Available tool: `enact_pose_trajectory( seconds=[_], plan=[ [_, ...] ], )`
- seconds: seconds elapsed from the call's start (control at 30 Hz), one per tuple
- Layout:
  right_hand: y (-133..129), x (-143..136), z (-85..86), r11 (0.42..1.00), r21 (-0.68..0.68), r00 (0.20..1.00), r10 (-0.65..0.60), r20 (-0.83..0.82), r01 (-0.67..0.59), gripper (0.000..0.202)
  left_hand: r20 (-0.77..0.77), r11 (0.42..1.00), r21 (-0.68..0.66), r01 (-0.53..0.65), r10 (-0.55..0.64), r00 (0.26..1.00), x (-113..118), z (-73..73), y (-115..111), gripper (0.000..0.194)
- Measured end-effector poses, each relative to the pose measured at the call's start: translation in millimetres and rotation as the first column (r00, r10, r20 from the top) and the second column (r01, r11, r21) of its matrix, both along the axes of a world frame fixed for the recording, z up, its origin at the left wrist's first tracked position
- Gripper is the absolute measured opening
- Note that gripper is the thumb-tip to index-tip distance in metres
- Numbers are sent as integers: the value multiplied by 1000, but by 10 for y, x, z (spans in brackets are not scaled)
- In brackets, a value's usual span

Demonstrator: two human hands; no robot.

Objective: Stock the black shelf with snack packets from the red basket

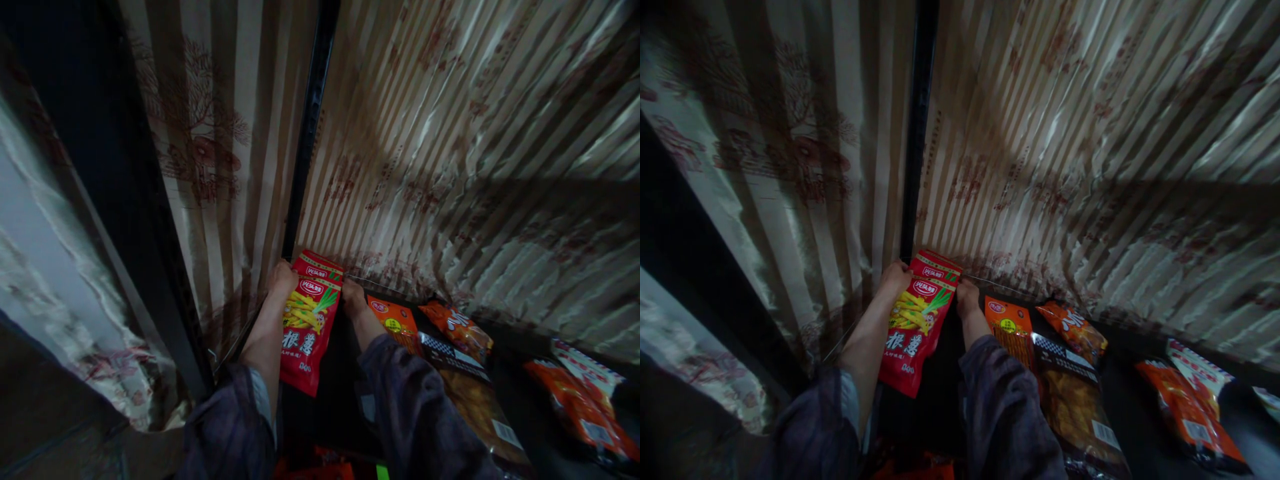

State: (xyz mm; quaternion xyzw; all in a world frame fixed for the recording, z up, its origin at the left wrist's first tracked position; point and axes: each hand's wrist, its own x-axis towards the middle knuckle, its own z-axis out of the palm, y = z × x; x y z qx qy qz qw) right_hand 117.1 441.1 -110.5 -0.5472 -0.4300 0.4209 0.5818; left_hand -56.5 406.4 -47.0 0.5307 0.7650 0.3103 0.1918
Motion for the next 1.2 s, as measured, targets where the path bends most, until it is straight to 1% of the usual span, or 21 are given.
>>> enact_pose_trajectory(
  seconds=[0.1,0.23,0.47,0.57,0.67,0.8,1.03,1.2],
  plan=[
    [-17,-51,52,997,-74,995,8,-97,-15,14,-5,999,35,-20,20,1000,-3,-1,-33,26],
    [-52,-122,96,993,-115,988,3,-155,-21,21,0,997,64,-44,44,999,-14,3,-83,25],
    [-77,-117,92,993,-117,989,-4,-150,-14,15,20,995,87,-38,36,999,-1,-15,-111,19],
    [-85,-86,93,995,-96,987,20,-162,-36,19,37,994,101,-31,27,999,22,18,-139,17],
    [-94,-67,104,994,-70,978,66,-199,-81,27,54,992,123,-21,15,998,35,60,-178,16],
    [-86,-70,124,988,-67,965,121,-231,-140,30,83,990,135,-45,34,996,31,81,-201,18],
    [-14,-48,125,983,-123,970,104,-222,-133,26,98,989,140,-52,38,994,28,6,-128,19],
    [23,-34,86,983,-125,975,107,-197,-133,26,82,992,117,-46,36,996,39,-15,-115,20]
  ],
)
